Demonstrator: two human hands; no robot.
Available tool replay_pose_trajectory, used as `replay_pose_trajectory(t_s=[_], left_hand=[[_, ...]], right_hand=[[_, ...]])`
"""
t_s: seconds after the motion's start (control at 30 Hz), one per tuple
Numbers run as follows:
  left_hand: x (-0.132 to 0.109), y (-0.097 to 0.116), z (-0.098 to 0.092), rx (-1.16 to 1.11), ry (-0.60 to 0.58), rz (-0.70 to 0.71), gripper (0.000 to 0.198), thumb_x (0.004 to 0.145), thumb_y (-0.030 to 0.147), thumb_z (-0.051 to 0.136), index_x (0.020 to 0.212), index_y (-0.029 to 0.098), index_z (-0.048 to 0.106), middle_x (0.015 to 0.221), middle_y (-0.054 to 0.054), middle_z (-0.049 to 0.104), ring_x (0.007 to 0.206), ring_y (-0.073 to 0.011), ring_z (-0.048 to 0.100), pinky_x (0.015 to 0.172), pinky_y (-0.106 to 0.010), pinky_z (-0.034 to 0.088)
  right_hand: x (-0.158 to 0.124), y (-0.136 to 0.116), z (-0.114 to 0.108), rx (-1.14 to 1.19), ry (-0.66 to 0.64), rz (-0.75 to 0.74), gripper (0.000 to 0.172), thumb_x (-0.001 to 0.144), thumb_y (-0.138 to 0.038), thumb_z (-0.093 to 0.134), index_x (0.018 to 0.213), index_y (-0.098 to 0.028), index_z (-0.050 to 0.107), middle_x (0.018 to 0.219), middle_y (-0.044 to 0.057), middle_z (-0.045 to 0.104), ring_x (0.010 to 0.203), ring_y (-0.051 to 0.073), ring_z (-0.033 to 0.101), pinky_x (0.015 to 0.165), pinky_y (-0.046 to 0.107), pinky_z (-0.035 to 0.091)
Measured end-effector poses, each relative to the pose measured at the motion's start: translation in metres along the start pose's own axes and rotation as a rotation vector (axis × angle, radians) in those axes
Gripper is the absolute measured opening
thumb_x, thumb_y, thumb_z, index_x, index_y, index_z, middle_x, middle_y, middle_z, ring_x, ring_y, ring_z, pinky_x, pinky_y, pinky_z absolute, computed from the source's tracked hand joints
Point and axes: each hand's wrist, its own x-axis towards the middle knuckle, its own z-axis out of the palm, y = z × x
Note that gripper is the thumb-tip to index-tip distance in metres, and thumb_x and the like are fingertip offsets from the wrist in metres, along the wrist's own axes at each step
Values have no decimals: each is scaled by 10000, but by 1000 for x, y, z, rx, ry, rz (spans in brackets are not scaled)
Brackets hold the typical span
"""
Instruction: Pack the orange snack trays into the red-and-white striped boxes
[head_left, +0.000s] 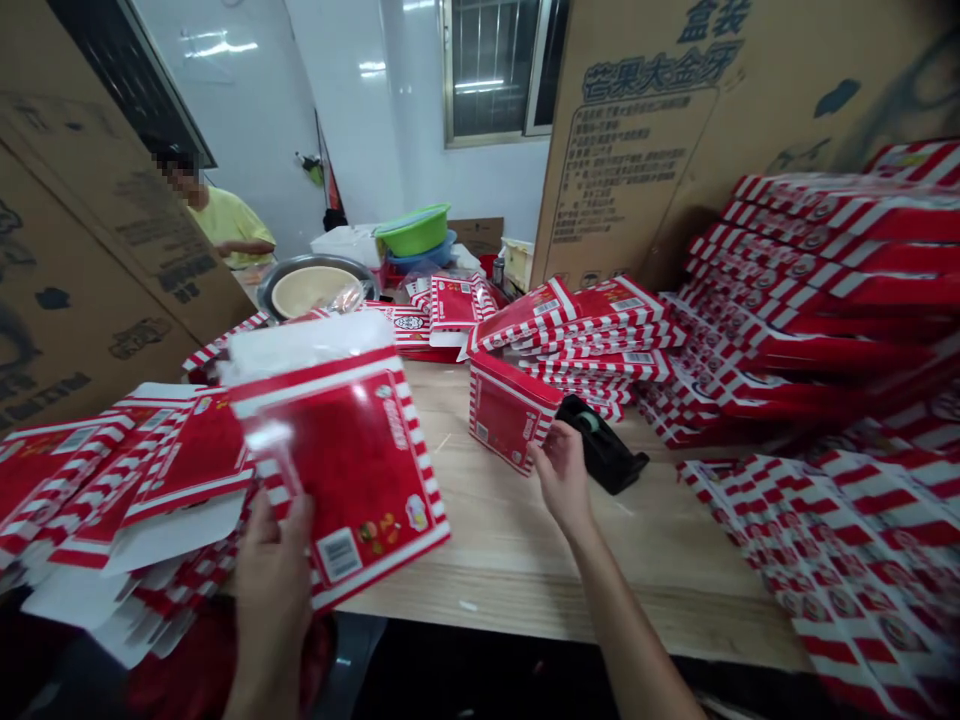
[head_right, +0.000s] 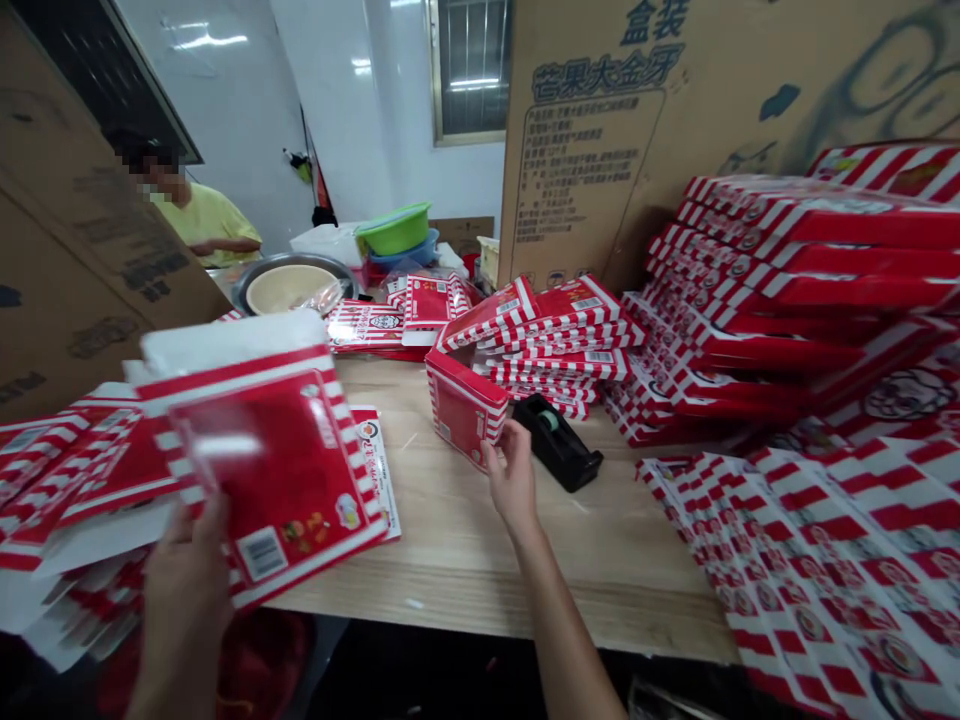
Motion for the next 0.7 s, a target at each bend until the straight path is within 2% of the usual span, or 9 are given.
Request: replay_pose_trajectory(t_s=[0.1, 0.17, 0.27, 0.33, 0.4, 0.47, 0.53, 0.63, 0.7], left_hand=[[-31, -25, 30, -166, -339, -227, 546, 746, 443, 604, 1234, 227, 488, 953, -33, 698, 779, -185, 684, 675, -289, 560], [-51, -39, 48, -274, -538, -280, 610, 746, 482, 613, 1274, 223, 452, 1043, -54, 688, 900, -209, 675, 747, -307, 554], [-69, -50, 62, -405, -701, -325, 658, 731, 492, 642, 1289, 203, 447, 1136, -76, 663, 1035, -234, 631, 848, -333, 524], [-71, -54, 65, -427, -747, -362, 648, 737, 486, 641, 1291, 208, 454, 1158, -77, 655, 1070, -238, 615, 881, -343, 509], [-70, -56, 65, -396, -796, -370, 616, 754, 496, 617, 1276, 201, 474, 1165, -84, 653, 1091, -246, 604, 898, -356, 501], [-69, -56, 65, -328, -843, -292, 608, 768, 505, 592, 1268, 177, 476, 1206, -100, 628, 1143, -253, 568, 931, -359, 482], [-69, -55, 68, -256, -844, -126, 656, 786, 493, 572, 1329, 173, 388, 1314, -116, 542, 1224, -245, 497, 977, -344, 447], [-69, -48, 76, -189, -705, 174, 704, 838, 449, 518, 1410, 196, 196, 1423, -133, 401, 1301, -217, 404, 1038, -329, 381], [-68, -43, 80, -153, -555, 347, 611, 862, 413, 493, 1378, 190, 253, 1379, -140, 437, 1282, -216, 423, 1047, -336, 363]], right_hand=[[-1, 12, -6, -96, -66, 44, 378, 663, -321, 676, 1001, -185, 575, 978, 91, 658, 896, 230, 627, 860, 418, 478], [-1, 16, -8, -140, -88, 70, 360, 700, -335, 640, 1018, -172, 595, 968, 105, 671, 860, 238, 642, 806, 419, 503], [-3, 10, -11, -187, -57, 77, 419, 697, -364, 639, 1060, -157, 607, 1081, 142, 642, 983, 273, 611, 877, 450, 470], [-10, -3, -13, -206, -17, 69, 451, 726, -401, 618, 1100, -151, 602, 1187, 160, 592, 1108, 286, 546, 963, 464, 409], [-22, -22, -14, -167, -31, 80, 465, 815, -434, 528, 1192, -162, 556, 1228, 154, 574, 1137, 268, 536, 970, 453, 413], [-38, -41, -14, -62, -87, 81, 458, 869, -409, 493, 1281, -211, 483, 1255, 122, 569, 1126, 234, 556, 948, 413, 447], [-54, -57, -14, 43, -125, 40, 461, 870, -342, 544, 1314, -280, 437, 1293, 76, 550, 1148, 202, 545, 957, 367, 447], [-69, -69, -15, 31, -158, -77, 479, 865, -256, 573, 1317, -328, 430, 1317, 43, 528, 1158, 176, 532, 966, 327, 434], [-72, -73, -19, -38, -188, -152, 465, 856, -237, 579, 1301, -303, 462, 1306, 60, 528, 1153, 191, 528, 954, 329, 439]])
